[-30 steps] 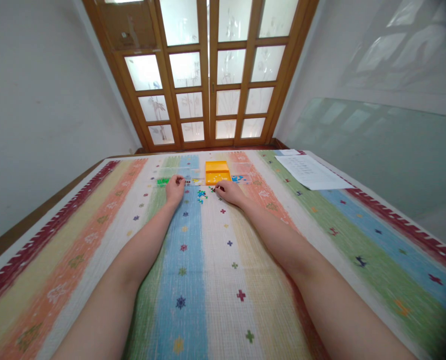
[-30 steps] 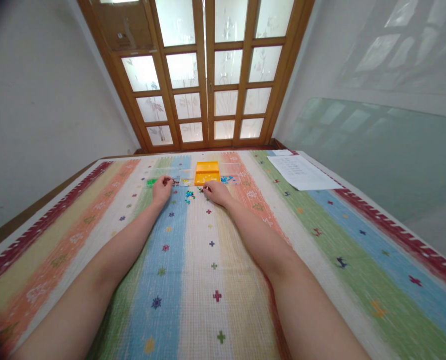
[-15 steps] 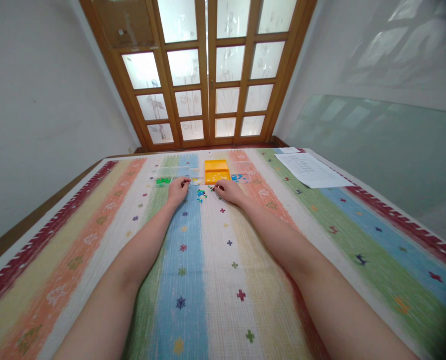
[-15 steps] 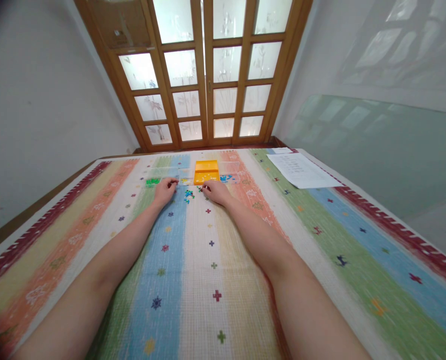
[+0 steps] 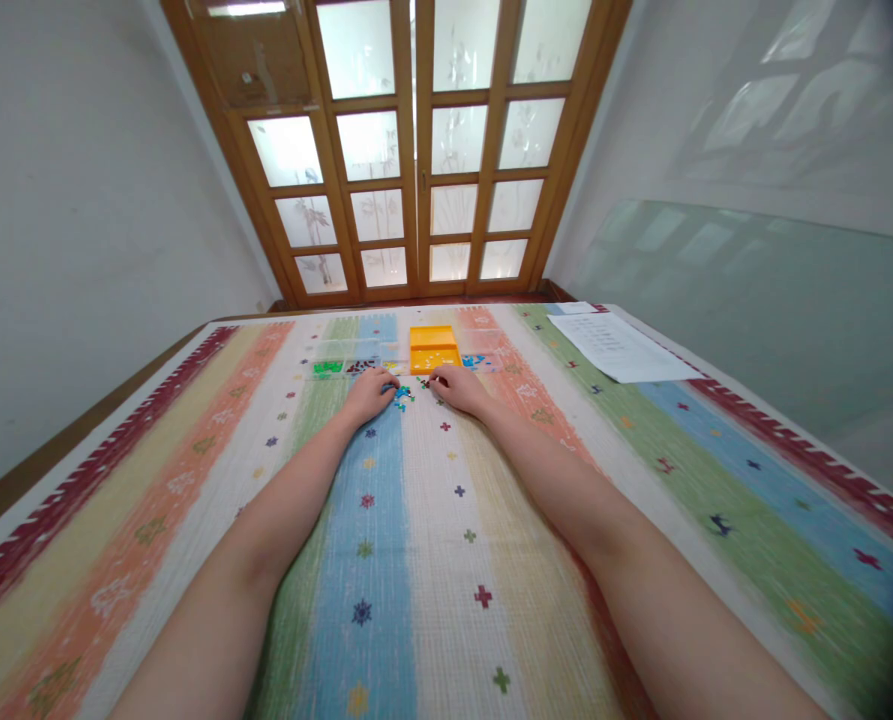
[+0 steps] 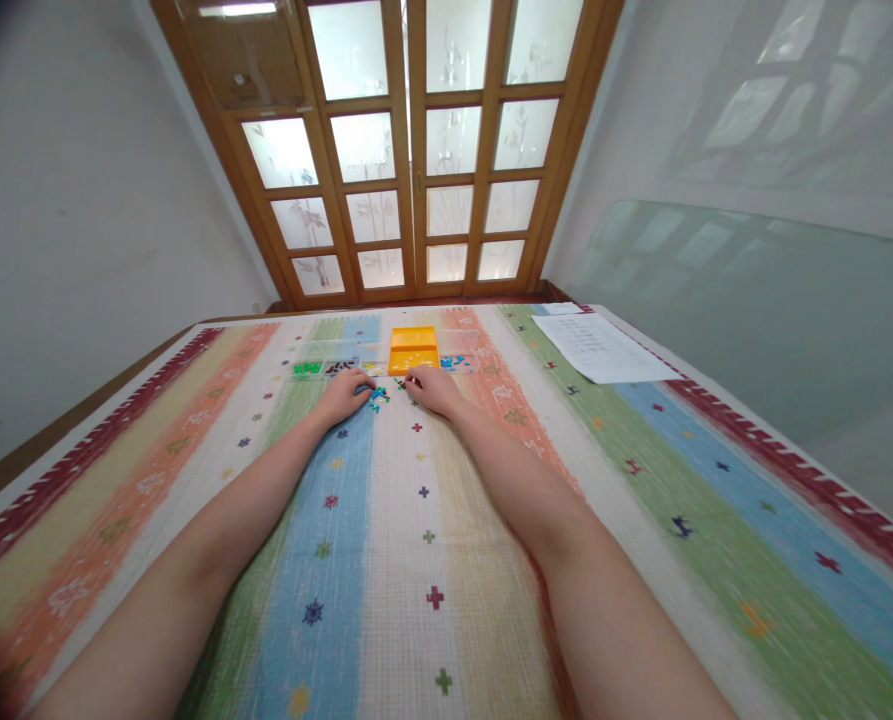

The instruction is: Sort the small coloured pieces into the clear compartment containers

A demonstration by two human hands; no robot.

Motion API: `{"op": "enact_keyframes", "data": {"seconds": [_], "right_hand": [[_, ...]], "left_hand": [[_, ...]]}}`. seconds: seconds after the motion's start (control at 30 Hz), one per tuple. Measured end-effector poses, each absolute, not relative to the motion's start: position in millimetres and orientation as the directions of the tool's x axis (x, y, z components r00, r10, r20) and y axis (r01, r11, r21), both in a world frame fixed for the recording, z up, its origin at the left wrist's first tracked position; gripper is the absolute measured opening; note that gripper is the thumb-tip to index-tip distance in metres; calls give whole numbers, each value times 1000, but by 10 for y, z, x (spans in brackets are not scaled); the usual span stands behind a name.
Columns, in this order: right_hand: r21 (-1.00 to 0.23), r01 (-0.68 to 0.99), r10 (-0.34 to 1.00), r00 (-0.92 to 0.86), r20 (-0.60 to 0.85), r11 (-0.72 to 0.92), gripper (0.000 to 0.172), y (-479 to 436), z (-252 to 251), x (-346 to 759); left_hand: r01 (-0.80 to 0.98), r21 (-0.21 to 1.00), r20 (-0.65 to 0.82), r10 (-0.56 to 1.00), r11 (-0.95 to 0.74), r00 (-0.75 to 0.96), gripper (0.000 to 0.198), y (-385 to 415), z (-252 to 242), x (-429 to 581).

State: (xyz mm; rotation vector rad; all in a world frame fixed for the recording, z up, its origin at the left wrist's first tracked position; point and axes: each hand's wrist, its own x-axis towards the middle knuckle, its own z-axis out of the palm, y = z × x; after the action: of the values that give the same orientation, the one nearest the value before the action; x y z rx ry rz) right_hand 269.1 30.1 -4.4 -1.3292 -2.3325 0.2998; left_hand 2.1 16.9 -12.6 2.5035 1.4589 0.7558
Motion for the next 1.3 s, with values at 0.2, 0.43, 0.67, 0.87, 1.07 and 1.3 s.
{"op": "enact_keyframes", "data": {"seconds": [0.2, 0.43, 0.67, 0.87, 1.07, 1.3], "right_hand": [[-408, 757, 860, -440, 257, 510, 19, 318, -65, 2692], [-405, 747, 849, -439, 295, 527, 20, 320, -86, 2693], [-397, 746, 844, -446, 297, 534, 20, 321, -90, 2699], [-420, 746, 856, -437, 277, 517, 20, 322, -73, 2692], [-419, 745, 854, -446, 268, 520, 22, 343, -101, 2693], [-372, 758, 844, -465, 268, 536, 19, 330, -98, 2693]], "left_hand": [[766, 395, 361, 852, -507, 378, 14, 189, -149, 15], [777, 372, 368, 849, -508, 379, 17, 200, -184, 15], [763, 393, 370, 848, -513, 380, 19, 217, -200, 6], [779, 408, 357, 868, -477, 345, 16, 199, -185, 20], [763, 453, 379, 874, -461, 304, 15, 191, -167, 22], [755, 576, 429, 902, -314, 47, 18, 229, -159, -34]]}}
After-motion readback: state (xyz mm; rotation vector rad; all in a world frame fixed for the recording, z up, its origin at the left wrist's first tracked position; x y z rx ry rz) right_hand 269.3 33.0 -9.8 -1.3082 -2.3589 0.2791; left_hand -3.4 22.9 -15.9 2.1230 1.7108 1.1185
